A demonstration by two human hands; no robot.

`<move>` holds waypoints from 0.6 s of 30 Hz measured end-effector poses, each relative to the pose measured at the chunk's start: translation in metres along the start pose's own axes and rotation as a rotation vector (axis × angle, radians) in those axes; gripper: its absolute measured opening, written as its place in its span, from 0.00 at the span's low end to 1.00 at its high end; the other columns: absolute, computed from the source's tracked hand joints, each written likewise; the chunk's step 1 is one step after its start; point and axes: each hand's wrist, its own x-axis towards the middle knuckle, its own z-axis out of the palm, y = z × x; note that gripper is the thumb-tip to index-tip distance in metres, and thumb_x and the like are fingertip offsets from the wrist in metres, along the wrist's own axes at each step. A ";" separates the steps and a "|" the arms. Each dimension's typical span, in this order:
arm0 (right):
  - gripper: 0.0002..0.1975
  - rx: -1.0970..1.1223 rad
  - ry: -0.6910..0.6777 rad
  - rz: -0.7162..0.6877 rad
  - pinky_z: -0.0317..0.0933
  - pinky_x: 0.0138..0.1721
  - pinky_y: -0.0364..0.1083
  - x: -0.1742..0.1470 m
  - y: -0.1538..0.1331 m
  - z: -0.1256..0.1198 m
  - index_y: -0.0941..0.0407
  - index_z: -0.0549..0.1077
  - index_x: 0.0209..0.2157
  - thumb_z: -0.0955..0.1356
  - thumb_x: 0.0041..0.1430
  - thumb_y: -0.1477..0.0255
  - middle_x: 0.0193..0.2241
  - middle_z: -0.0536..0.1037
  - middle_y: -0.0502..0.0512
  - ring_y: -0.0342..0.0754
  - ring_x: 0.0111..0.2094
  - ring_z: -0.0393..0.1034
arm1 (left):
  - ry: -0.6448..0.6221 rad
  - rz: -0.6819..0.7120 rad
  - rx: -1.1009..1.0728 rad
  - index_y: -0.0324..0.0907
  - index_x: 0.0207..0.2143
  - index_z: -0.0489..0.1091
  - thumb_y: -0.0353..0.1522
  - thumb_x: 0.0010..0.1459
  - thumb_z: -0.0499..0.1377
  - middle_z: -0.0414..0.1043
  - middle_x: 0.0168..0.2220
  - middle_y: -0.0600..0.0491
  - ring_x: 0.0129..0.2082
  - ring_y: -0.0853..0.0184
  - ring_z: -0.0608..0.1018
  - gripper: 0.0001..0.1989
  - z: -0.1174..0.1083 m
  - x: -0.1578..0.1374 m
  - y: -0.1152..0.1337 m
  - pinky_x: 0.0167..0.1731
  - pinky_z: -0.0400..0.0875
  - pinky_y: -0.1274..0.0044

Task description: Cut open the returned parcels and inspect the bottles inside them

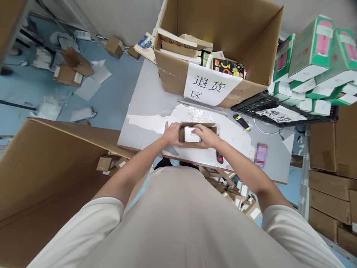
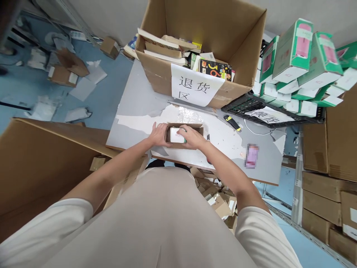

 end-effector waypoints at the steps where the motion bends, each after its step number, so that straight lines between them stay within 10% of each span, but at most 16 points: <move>1: 0.23 0.009 0.048 0.009 0.62 0.50 0.57 -0.001 0.001 -0.006 0.56 0.65 0.49 0.70 0.50 0.70 0.54 0.64 0.67 0.60 0.54 0.63 | 0.000 -0.005 0.007 0.38 0.56 0.56 0.48 0.31 0.68 0.65 0.51 0.38 0.54 0.44 0.66 0.50 -0.001 0.001 -0.001 0.60 0.38 0.47; 9: 0.29 0.057 0.670 0.107 0.58 0.53 0.63 -0.087 -0.027 -0.067 0.52 0.60 0.46 0.73 0.45 0.59 0.54 0.64 0.67 0.64 0.57 0.61 | -0.008 -0.036 0.113 0.34 0.62 0.52 0.46 0.31 0.68 0.58 0.60 0.33 0.62 0.38 0.56 0.57 -0.030 0.040 -0.012 0.60 0.30 0.45; 18: 0.25 0.257 0.503 0.218 0.62 0.52 0.59 -0.090 -0.045 0.077 0.52 0.61 0.44 0.73 0.44 0.73 0.52 0.66 0.66 0.59 0.56 0.64 | 0.193 0.062 0.092 0.38 0.67 0.43 0.39 0.47 0.60 0.38 0.69 0.37 0.69 0.43 0.40 0.48 -0.042 -0.014 0.026 0.61 0.34 0.45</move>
